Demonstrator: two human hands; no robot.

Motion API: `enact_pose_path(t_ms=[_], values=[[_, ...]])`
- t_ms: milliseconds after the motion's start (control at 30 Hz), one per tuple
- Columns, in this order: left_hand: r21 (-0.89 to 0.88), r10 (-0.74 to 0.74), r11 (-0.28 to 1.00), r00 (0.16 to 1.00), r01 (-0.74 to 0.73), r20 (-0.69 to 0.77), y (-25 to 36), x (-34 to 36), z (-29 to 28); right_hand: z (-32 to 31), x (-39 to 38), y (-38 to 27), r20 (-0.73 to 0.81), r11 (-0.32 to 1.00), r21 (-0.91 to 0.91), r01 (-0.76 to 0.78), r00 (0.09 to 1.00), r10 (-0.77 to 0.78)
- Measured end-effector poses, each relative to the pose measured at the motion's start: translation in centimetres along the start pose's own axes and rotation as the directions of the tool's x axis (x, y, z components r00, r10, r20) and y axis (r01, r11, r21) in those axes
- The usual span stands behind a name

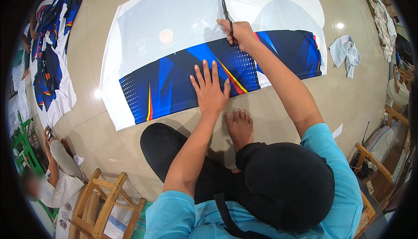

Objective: The person sits on the floor and uses scissors to cut a large piece of white and patterned fabric. They trim the edges and cut along the design lines, separating sections of the material.

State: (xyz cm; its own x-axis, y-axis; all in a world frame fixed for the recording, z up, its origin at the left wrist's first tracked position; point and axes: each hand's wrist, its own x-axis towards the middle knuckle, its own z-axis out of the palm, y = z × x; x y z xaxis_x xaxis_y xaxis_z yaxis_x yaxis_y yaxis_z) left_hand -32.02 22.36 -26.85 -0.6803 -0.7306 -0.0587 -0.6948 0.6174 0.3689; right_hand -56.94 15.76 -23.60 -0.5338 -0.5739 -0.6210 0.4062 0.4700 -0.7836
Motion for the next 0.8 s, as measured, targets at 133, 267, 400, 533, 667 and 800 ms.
enact_pose_path(t_ms=[133,267,400,533,667,800], values=[[-0.001,0.004,1.0,1.0,-0.004,0.006,0.1,0.1,0.0,-0.1,0.4,0.2,-0.024,1.0,-0.022,-0.004,1.0,0.003],[0.0,0.001,1.0,1.0,-0.001,0.004,0.1,0.1,0.0,0.0,0.6,0.4,-0.023,0.999,-0.05,0.009,1.0,-0.01],[-0.003,0.0,1.0,1.0,0.0,0.003,0.1,0.1,0.0,0.0,0.7,0.3,-0.035,1.0,-0.029,0.011,0.999,-0.012],[-0.009,-0.006,1.0,1.0,0.006,0.009,0.0,0.0,-0.2,0.5,0.8,-0.7,-0.047,1.0,0.0,0.013,0.999,-0.013],[-0.003,-0.002,1.0,1.0,0.002,0.013,0.1,0.1,-0.1,0.5,1.6,-1.1,-0.067,1.0,0.005,0.012,0.998,-0.012],[0.001,-0.004,1.0,1.0,0.004,0.023,0.1,0.1,-0.2,0.7,2.0,-1.2,-0.063,1.0,0.023,0.001,0.998,0.0]])
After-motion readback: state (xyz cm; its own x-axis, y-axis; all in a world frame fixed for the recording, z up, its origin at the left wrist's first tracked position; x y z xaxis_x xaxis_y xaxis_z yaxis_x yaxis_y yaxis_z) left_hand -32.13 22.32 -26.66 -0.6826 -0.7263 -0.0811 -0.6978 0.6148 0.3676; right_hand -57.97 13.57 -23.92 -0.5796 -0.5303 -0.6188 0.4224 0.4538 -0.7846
